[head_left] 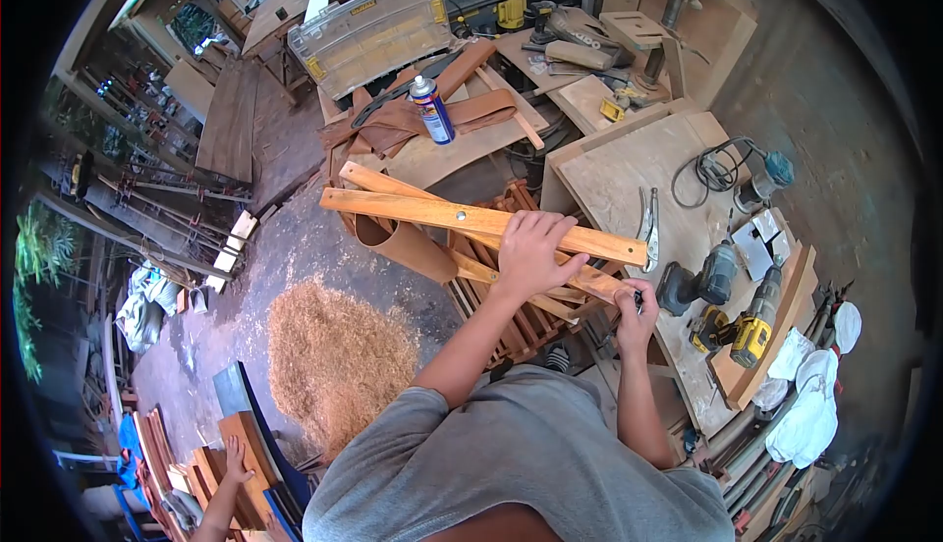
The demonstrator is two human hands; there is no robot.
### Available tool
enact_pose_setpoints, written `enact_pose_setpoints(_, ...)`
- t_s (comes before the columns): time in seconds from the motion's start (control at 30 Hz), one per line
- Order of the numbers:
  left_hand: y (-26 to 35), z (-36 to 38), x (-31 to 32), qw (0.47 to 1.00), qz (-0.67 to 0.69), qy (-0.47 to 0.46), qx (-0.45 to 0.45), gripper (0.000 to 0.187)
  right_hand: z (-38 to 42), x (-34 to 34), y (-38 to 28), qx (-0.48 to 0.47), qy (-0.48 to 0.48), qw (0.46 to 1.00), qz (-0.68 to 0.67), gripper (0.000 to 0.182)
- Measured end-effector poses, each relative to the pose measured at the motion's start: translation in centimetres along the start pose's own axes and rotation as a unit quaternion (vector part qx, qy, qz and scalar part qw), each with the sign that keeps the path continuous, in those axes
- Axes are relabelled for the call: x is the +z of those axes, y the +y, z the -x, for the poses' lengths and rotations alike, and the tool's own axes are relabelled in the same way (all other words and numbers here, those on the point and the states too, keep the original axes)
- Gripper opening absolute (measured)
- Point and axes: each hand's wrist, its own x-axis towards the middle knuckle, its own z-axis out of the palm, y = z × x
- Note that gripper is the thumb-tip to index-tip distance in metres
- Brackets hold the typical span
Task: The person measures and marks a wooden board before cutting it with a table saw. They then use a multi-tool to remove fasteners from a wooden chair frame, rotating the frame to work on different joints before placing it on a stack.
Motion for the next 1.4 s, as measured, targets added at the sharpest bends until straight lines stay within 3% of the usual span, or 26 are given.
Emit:
enact_pose_setpoints(0.97,-0.4,0.2,0.2,1.000,0.007,0.001,0.002,0.052,1.0,-0.1,0.4,0.036,0.001,0.999,0.016,0.023)
enact_pose_setpoints(1.4,-0.2,0.0,0.2,1.000,0.006,0.007,0.003,0.051,0.5,0.1,0.0,0.041,0.008,0.999,0.003,0.018)
